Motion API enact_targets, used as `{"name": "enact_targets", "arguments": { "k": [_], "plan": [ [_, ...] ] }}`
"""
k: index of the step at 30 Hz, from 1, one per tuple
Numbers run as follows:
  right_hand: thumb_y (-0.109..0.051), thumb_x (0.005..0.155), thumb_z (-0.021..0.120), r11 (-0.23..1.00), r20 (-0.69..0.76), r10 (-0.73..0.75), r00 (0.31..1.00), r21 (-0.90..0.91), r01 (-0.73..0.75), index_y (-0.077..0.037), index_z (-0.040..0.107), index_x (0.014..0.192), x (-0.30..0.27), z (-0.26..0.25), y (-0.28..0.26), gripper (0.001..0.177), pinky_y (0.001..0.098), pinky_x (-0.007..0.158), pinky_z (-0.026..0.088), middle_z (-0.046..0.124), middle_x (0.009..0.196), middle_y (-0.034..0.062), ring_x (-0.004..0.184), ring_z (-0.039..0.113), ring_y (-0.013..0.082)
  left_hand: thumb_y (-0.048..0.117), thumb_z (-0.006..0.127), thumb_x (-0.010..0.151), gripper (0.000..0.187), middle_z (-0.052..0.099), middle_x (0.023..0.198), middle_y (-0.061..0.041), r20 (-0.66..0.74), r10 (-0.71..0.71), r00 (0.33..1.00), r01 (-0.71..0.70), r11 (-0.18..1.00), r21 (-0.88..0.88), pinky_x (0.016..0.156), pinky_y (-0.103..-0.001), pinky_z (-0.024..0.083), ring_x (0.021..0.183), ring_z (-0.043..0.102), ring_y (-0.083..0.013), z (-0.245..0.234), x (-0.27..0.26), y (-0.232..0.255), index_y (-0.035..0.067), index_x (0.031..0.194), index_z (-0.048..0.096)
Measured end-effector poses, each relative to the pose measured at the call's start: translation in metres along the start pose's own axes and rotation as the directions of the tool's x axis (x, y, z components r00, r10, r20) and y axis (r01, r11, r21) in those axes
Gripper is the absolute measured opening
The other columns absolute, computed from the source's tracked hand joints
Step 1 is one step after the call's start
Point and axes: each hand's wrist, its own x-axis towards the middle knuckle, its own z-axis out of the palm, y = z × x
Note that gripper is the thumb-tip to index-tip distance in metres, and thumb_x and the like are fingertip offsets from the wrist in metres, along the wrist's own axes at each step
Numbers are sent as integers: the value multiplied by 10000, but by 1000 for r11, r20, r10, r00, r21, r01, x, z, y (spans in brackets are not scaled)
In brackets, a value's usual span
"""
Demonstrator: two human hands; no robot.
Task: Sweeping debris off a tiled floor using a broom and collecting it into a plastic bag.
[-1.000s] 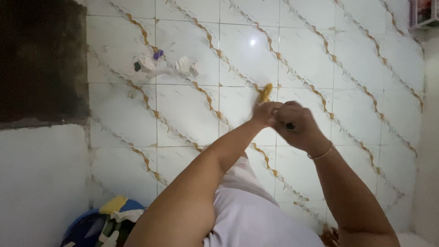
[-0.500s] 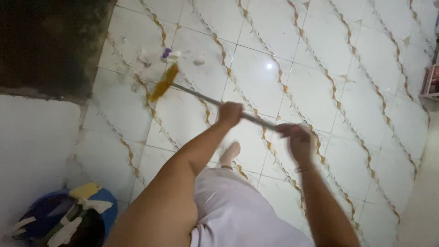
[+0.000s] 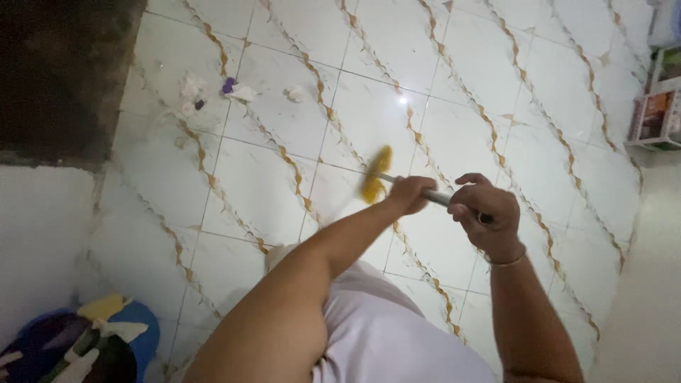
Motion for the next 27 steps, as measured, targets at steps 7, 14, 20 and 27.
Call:
{"name": "enact_targets", "arguments": {
  "k": [7, 14, 20, 27],
  "plan": [
    [-183, 1039, 632, 915, -45, 266, 963, 328, -237, -23, 728, 902, -45, 104, 76, 232, 403, 903, 553, 740, 812, 65, 687, 668, 134, 159, 694, 787, 68, 710, 856, -124, -108, -74, 991, 96, 972, 217, 748, -530, 506, 874, 680, -380, -47, -41, -158, 160, 855, 695],
    [-166, 1131, 587, 863, -219, 330, 918, 464, -200, 2, 668, 965, -59, -2, 127, 250, 368, 883, 593, 741, 1003, 145, 946, 722, 221, 165, 692, 790, 42, 694, 760, -125, -249, -70, 966, 151, 934, 323, 694, -542, 505, 761, 677, -377, -8, 30, -102, 164, 750, 677],
    [-126, 1121, 556, 962, -436, 146, 888, 270, -26, -31, 617, 942, -6, -121, -15, 211, 389, 831, 627, 678, 749, 90, 649, 684, 168, 186, 682, 793, 86, 718, 739, -68, -158, 213, 964, -231, 967, -109, 745, -493, 519, 727, 705, -316, 19, 59, 86, 183, 879, 690],
    [56, 836, 782, 953, -65, -6, 998, -303, -14, -53, 773, 1012, 19, -34, 28, 207, 316, 618, 476, 599, 662, 54, 637, 574, 150, 228, 646, 906, 104, 746, 915, -50, -7, 214, 977, -214, 977, -22, 794, -451, 523, 883, 718, -301, 62, 75, 18, 244, 984, 713]
  ]
}}
